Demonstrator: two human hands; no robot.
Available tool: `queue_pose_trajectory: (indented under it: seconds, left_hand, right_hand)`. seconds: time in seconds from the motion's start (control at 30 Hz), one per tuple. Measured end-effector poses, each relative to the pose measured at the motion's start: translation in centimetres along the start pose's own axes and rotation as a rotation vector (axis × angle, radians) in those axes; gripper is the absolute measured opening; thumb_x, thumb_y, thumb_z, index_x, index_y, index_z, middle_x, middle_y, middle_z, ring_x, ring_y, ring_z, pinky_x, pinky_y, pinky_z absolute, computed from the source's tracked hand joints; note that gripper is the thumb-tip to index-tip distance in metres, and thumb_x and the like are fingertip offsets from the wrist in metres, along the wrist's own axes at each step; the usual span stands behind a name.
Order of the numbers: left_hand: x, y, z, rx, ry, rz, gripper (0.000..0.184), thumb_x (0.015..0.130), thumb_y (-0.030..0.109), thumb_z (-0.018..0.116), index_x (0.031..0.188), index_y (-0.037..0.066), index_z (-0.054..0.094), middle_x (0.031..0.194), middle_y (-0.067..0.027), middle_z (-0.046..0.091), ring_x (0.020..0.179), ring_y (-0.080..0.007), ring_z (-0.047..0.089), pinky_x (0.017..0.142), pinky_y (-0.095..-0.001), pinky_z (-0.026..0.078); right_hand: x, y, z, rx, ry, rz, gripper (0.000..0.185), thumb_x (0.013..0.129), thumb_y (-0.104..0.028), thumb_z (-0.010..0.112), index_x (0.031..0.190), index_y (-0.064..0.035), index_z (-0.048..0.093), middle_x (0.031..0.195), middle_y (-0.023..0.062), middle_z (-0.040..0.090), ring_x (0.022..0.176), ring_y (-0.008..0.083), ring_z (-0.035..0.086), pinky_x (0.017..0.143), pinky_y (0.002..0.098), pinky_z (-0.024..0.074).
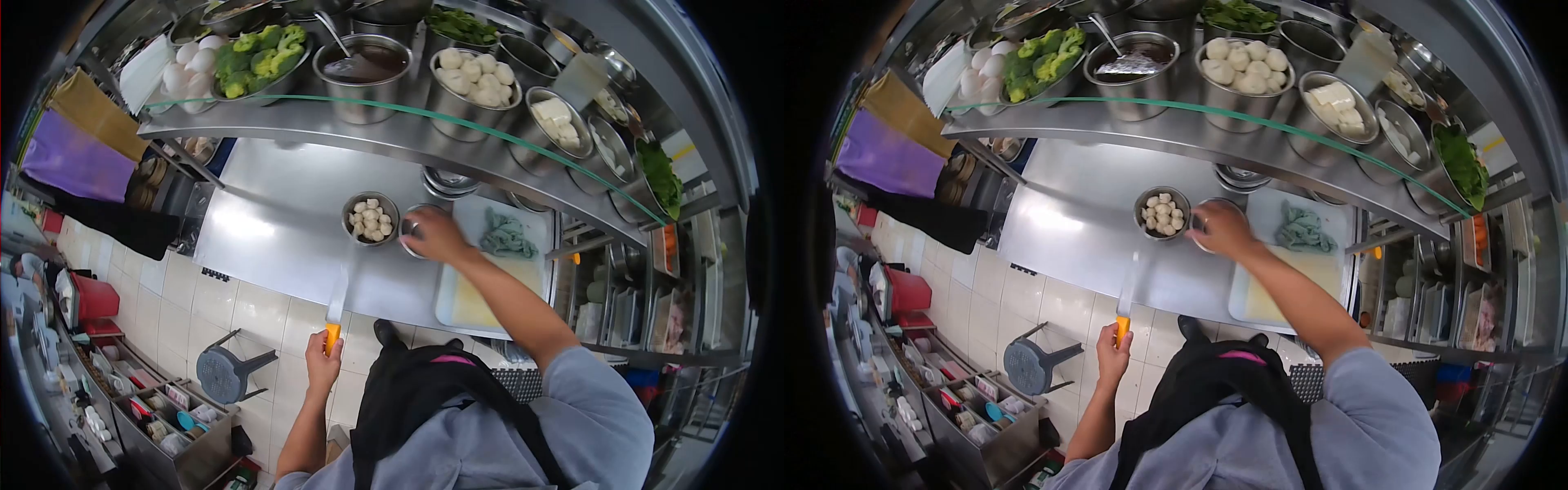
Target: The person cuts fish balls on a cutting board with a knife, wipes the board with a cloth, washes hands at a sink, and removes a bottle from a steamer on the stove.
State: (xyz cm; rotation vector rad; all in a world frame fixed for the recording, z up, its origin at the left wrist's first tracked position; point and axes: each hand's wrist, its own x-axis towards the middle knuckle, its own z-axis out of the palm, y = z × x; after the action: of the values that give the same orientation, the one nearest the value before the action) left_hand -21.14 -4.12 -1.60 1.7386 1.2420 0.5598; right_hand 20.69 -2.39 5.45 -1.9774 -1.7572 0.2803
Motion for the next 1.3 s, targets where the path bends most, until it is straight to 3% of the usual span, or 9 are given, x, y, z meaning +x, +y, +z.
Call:
queue_pose_trajectory:
  seconds: [0.1, 0.17, 0.2, 0.4, 0.6, 0.73, 0.93, 1.2, 1.3]
  left_hand:
    - [0.0, 1.2, 0.2, -0.334, 0.023, -0.307, 0.033, 0.097, 0.017, 0.072, 0.121, -0.001, 0.06, 0.089, -0.0062, 0.061, 0.068, -0.0127, 0.059, 0.057, -0.0276, 0.052]
    - [-0.1, 0.9, 0.5, -0.349, 0.062, -0.283, 0.033, 0.098, 0.018, 0.071, 0.122, 0.0, 0.058, 0.087, -0.0041, 0.06, 0.067, -0.0099, 0.058, 0.053, -0.025, 0.051]
    - [-0.1, 0.7, 0.6, -0.36, 0.09, -0.26, 0.034, 0.099, 0.019, 0.071, 0.124, 0.0, 0.057, 0.086, -0.002, 0.059, 0.065, -0.0071, 0.056, 0.05, -0.0223, 0.049]
    - [-0.6, 0.5, 1.0, -0.387, 0.124, -0.272, 0.034, 0.1, 0.019, 0.07, 0.123, -0.001, 0.057, 0.094, -0.0044, 0.06, 0.068, -0.0086, 0.058, 0.052, -0.0236, 0.052]
    - [1.9, 0.5, 1.5, -0.413, 0.146, -0.259, 0.037, 0.1, 0.02, 0.069, 0.127, -0.002, 0.057, 0.095, -0.0055, 0.062, 0.069, -0.0099, 0.061, 0.051, -0.024, 0.053]
    - [2.6, 0.6, 1.3, -0.389, 0.177, -0.232, 0.036, 0.101, 0.02, 0.068, 0.128, -0.001, 0.057, 0.092, -0.0054, 0.063, 0.068, -0.0101, 0.061, 0.051, -0.024, 0.054]
    - [0.6, 1.7, 2.2, -0.365, 0.1, -0.234, 0.038, 0.101, 0.022, 0.069, 0.128, 0.0, 0.057, 0.091, -0.005, 0.062, 0.07, -0.0092, 0.061, 0.051, -0.0233, 0.052]
    - [-3.6, 6.5, 9.2, -0.346, -0.229, -0.241, 0.027, 0.101, 0.019, 0.067, 0.121, 0.003, 0.057, 0.08, -0.0018, 0.061, 0.063, -0.0073, 0.057, 0.05, -0.0229, 0.049]
    - [-4.1, 8.9, 12.2, -0.297, -0.411, -0.238, 0.028, 0.103, 0.021, 0.065, 0.123, 0.005, 0.056, 0.078, -0.002, 0.061, 0.059, -0.0078, 0.056, 0.049, -0.0237, 0.048]
  right_hand:
    - [3.1, -3.7, 7.2, -0.023, -0.035, -0.133, 0.062, 0.083, -0.039, 0.082, 0.135, -0.0126, 0.061, 0.141, 0.0149, 0.057, 0.131, 0.0382, 0.053, 0.107, 0.0514, 0.0452]
    - [4.2, -4.8, 10.0, -0.451, -0.084, -0.1, 0.068, 0.079, -0.038, 0.085, 0.137, -0.0158, 0.059, 0.15, 0.0121, 0.046, 0.138, 0.0412, 0.043, 0.108, 0.0602, 0.0418]
    - [4.6, -4.7, 11.0, -0.504, -0.078, -0.113, 0.057, 0.084, -0.029, 0.079, 0.136, -0.0173, 0.06, 0.148, 0.0106, 0.045, 0.137, 0.0413, 0.043, 0.104, 0.0654, 0.0418]
    - [5.1, -2.8, 14.8, -0.393, -0.111, -0.243, 0.039, 0.095, -0.016, 0.056, 0.132, -0.0211, 0.065, 0.136, 0.0093, 0.053, 0.127, 0.0345, 0.05, 0.101, 0.0616, 0.0415]
    - [0.6, -4.1, 15.4, -0.337, -0.119, -0.387, 0.047, 0.093, -0.02, 0.056, 0.139, -0.0252, 0.062, 0.135, 0.0069, 0.054, 0.128, 0.0306, 0.049, 0.108, 0.0574, 0.0347]
    - [-2.6, -6.6, 11.0, -0.339, -0.068, -0.439, 0.05, 0.091, -0.016, 0.059, 0.14, -0.0269, 0.06, 0.134, 0.005, 0.056, 0.123, 0.0278, 0.052, 0.102, 0.0557, 0.039]
    - [-14.3, -5.4, -0.1, -0.296, -0.035, -0.137, 0.051, 0.086, -0.017, 0.061, 0.136, -0.0251, 0.064, 0.131, 0.0046, 0.058, 0.115, 0.0305, 0.055, 0.095, 0.0535, 0.0444]
    - [-28.4, 11.7, -7.9, -0.468, -0.16, 0.26, 0.042, 0.087, -0.017, 0.06, 0.128, -0.0208, 0.067, 0.124, 0.0067, 0.061, 0.116, 0.0309, 0.058, 0.095, 0.0543, 0.0469]
    - [-29.7, 14.8, -8.0, -0.407, -0.187, 0.277, 0.048, 0.08, -0.028, 0.075, 0.126, -0.0171, 0.065, 0.123, 0.0086, 0.059, 0.115, 0.0339, 0.06, 0.096, 0.0522, 0.0497]
